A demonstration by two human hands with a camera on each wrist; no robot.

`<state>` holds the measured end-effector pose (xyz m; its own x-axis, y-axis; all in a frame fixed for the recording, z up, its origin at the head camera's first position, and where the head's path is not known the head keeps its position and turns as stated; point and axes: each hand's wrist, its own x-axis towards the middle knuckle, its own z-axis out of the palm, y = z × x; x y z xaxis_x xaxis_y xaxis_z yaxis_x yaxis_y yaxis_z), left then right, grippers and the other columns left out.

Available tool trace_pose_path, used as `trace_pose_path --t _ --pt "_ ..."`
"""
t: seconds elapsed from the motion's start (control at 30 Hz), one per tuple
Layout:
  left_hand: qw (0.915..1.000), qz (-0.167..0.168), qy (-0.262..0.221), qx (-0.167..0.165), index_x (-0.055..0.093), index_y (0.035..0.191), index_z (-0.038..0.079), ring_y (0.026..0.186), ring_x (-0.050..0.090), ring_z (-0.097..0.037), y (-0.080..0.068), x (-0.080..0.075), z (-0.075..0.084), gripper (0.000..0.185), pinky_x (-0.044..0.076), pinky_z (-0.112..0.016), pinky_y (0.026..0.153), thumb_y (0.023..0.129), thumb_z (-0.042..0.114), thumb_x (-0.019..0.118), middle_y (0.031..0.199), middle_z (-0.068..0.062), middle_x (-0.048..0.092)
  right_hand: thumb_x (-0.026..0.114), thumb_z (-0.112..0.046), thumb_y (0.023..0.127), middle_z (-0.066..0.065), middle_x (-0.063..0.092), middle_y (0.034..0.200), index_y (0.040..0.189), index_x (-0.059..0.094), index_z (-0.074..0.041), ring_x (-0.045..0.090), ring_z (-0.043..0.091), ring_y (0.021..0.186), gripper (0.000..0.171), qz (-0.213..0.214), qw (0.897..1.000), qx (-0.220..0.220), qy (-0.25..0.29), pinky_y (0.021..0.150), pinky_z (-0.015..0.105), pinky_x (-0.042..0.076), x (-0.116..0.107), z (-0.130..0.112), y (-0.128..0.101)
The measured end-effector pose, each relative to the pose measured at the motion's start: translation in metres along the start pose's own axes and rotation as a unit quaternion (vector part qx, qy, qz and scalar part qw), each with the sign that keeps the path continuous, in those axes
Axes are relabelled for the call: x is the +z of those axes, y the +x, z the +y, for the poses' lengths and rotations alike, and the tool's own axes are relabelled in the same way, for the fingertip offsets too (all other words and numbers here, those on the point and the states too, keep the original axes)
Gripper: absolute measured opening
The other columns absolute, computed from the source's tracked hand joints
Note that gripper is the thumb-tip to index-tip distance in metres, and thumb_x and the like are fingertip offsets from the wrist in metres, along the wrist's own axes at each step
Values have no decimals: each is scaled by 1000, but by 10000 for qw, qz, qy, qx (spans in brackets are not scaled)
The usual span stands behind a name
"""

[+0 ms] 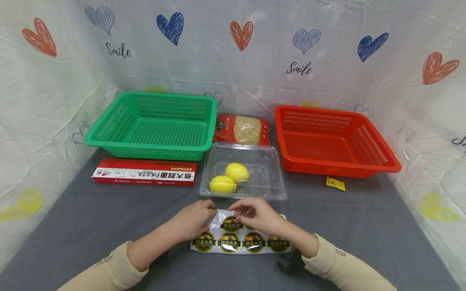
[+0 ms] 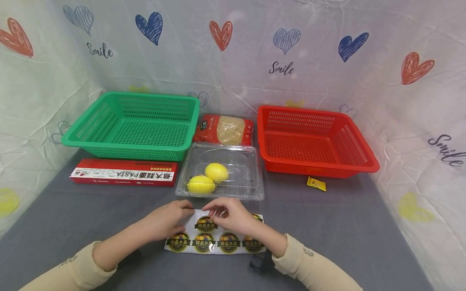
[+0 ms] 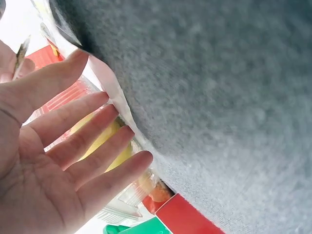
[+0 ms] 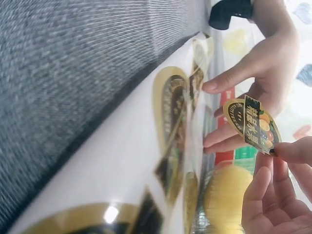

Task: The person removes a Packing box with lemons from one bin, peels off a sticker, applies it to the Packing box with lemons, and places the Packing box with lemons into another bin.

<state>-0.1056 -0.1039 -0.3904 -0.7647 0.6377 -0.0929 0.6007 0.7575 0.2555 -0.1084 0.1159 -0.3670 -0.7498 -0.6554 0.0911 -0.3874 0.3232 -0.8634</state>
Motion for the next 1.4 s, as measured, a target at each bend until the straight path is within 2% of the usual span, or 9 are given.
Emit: trace_pose_path --t 0.23,0.4,0.6,0.7,0.87,1.1,1.27,1.4 --pt "10000 6 18 -86 66 106 2 98 54 -24 3 -4 2 39 51 -37 76 72 18 77 109 -8 57 61 1 84 5 64 87 108 64 -1 58 14 80 24 110 9998 152 91 69 27 52 -2 15 -2" --pt "9997 134 -83 -207 66 107 4 98 55 -22 1 -9 6 40 52 -37 75 74 24 76 107 -6 58 62 -3 85 4 64 90 109 64 -2 59 14 82 24 161 9997 24 204 70 28 52 -4 19 -2" --pt "9946 403 -908 -313 66 101 11 88 59 -17 -6 -15 9 30 51 -34 66 76 24 75 100 0 61 62 -3 86 4 64 93 109 63 -1 59 13 83 24 329 9993 -90 170 71 28 52 -8 17 -4" --pt "9890 532 -1347 -289 66 100 13 88 59 -17 -8 -17 10 27 50 -34 67 76 23 74 97 2 63 62 -3 85 4 64 93 108 63 -1 59 13 83 23 422 9990 -118 117 71 29 53 -10 16 -5" --pt "9736 749 -2143 -252 65 97 14 86 60 -13 -8 -20 12 20 50 -33 72 80 23 71 91 6 63 62 -1 85 6 65 94 107 64 0 61 16 83 22 607 9979 -212 124 71 29 53 -13 15 -6" --pt "9453 1016 -3077 -373 62 86 20 77 59 -4 -3 -21 16 7 49 -25 65 83 21 68 81 14 62 61 2 84 8 65 94 105 64 1 61 20 83 21 946 9945 -361 255 69 29 53 -16 11 -6" --pt "9251 1246 -3576 -278 62 85 14 74 59 -7 1 -21 18 6 50 -24 62 85 19 66 80 7 63 62 2 84 9 64 96 103 65 2 61 19 83 19 1128 9923 -409 310 69 29 53 -17 8 -6" --pt "9170 1396 -3731 -200 61 85 11 73 59 -8 3 -22 19 7 50 -25 62 86 17 65 80 3 63 62 1 84 13 64 97 103 65 1 61 21 83 19 1219 9911 -464 259 70 29 53 -18 8 -6"
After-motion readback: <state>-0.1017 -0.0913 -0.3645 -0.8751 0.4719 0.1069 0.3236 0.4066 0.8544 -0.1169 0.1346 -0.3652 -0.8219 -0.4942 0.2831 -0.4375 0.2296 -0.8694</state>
